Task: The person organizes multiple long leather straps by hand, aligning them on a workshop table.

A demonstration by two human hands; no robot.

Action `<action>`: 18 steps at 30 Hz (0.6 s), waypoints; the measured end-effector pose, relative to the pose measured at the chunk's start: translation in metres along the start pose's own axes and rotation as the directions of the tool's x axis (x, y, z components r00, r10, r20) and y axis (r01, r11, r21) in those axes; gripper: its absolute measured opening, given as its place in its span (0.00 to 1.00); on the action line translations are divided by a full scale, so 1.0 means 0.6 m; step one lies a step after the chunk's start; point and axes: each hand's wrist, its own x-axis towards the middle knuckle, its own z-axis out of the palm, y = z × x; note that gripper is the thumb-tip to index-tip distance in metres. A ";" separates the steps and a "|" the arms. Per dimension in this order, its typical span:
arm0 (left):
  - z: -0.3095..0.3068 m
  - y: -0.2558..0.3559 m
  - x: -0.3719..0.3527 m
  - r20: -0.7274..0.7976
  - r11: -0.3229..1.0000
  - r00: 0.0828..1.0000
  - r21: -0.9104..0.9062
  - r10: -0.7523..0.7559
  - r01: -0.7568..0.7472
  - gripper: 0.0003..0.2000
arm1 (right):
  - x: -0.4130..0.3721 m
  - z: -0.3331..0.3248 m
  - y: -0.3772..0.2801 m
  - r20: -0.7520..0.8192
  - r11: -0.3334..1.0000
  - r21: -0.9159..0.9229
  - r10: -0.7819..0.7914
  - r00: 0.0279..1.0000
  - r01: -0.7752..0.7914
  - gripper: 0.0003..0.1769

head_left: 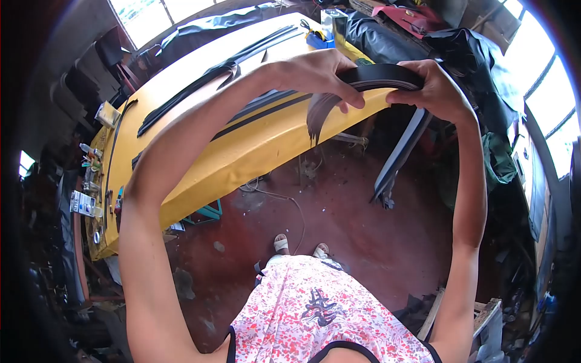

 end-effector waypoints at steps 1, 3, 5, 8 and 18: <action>0.003 0.002 -0.003 -0.029 0.999 1.000 -0.041 -0.005 0.004 0.17 | -0.001 -0.001 0.004 0.000 1.000 -0.003 0.001 1.000 -0.001 0.18; 0.002 0.011 -0.006 -0.061 0.997 0.998 -0.081 -0.009 0.005 0.17 | -0.004 -0.003 0.008 0.011 0.998 0.055 0.009 1.000 -0.009 0.18; -0.004 0.022 -0.007 0.021 0.993 1.000 -0.120 -0.010 0.013 0.18 | -0.011 0.000 0.012 0.017 0.994 0.106 0.035 0.999 -0.037 0.17; -0.027 0.058 -0.005 0.018 0.984 0.996 0.158 -0.084 0.081 0.19 | -0.027 0.025 0.027 -0.010 0.956 0.289 0.044 0.999 -0.039 0.16; -0.006 0.147 0.012 0.220 0.797 0.944 0.600 -0.244 0.066 0.20 | -0.063 0.212 0.078 -0.004 0.756 0.654 -0.044 0.999 0.036 0.12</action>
